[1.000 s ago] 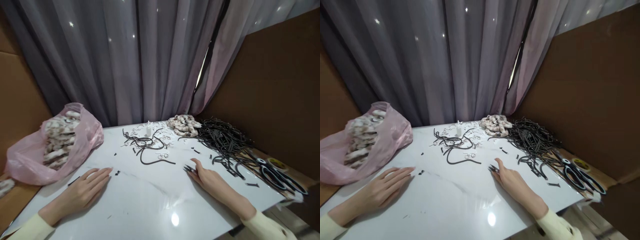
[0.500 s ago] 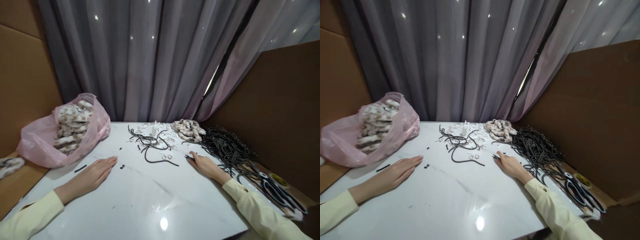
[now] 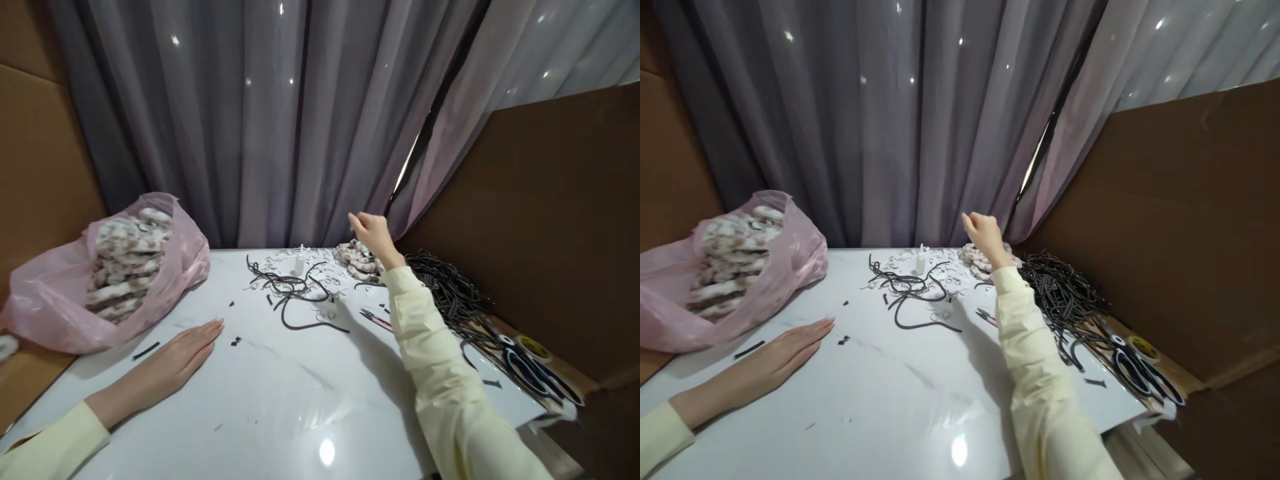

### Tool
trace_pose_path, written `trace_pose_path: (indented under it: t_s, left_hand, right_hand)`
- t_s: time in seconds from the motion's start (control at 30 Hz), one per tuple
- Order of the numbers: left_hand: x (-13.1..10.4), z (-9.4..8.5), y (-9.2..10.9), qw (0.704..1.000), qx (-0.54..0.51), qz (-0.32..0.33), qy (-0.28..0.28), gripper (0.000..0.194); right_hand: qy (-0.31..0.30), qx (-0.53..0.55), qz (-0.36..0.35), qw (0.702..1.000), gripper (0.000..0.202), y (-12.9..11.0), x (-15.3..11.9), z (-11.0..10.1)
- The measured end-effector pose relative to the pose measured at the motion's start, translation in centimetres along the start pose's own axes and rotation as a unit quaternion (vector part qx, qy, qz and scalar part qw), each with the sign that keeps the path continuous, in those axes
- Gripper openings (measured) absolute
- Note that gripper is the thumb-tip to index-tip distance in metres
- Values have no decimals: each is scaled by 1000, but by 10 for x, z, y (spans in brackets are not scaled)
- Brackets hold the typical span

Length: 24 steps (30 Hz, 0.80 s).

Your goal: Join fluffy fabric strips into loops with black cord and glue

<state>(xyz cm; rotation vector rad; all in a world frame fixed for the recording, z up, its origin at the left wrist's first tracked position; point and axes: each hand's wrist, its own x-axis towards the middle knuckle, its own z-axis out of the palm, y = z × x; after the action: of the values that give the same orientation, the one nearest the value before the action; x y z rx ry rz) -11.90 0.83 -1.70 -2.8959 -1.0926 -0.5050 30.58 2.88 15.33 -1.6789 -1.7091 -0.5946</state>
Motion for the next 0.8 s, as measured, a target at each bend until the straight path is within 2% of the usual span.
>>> trace_pose_path:
  t_s: [0.1, 0.2, 0.27, 0.33, 0.4, 0.53, 0.57, 0.63, 0.7, 0.8]
  left_hand:
    - [0, -1, 2, 1000, -2, 1, 1, 44]
    - [1, -6, 7, 1000, -1, 3, -8, 44]
    - [2, -9, 10, 1000, -1, 6, -20, 44]
    - [3, -12, 13, 999, 3, 10, -30, 43]
    - [4, -15, 15, 999, 11, 13, -42, 42]
    - [4, -16, 15, 999, 10, 39, -29, 41]
    - [4, -15, 15, 999, 8, 43, -22, 41]
    - [3, -13, 14, 999, 9, 41, -10, 41]
    - [2, -12, 13, 999, 10, 41, -2, 41]
    - [1, -9, 11, 998, 4, 58, 14, 39]
  right_hand:
    - [18, 75, -13, 997, 63, -44, 29, 6]
    - [55, 283, -13, 957, 68, -104, 47, 23]
    - [9, 341, -46, 939, 69, -149, 55, 41]
    - [-55, 326, -104, 938, 68, -195, 59, 62]
    - [-118, 259, -194, 939, 60, -240, 60, 83]
    - [-153, 234, -288, 916, 24, -317, 55, 119]
    - [-161, 225, -311, 909, 26, -332, 53, 126]
    - [-182, 198, -341, 901, 48, -357, 47, 136]
    - [-211, 165, -346, 899, 59, -374, 40, 144]
    - [-258, 124, -331, 899, 53, -390, 34, 155]
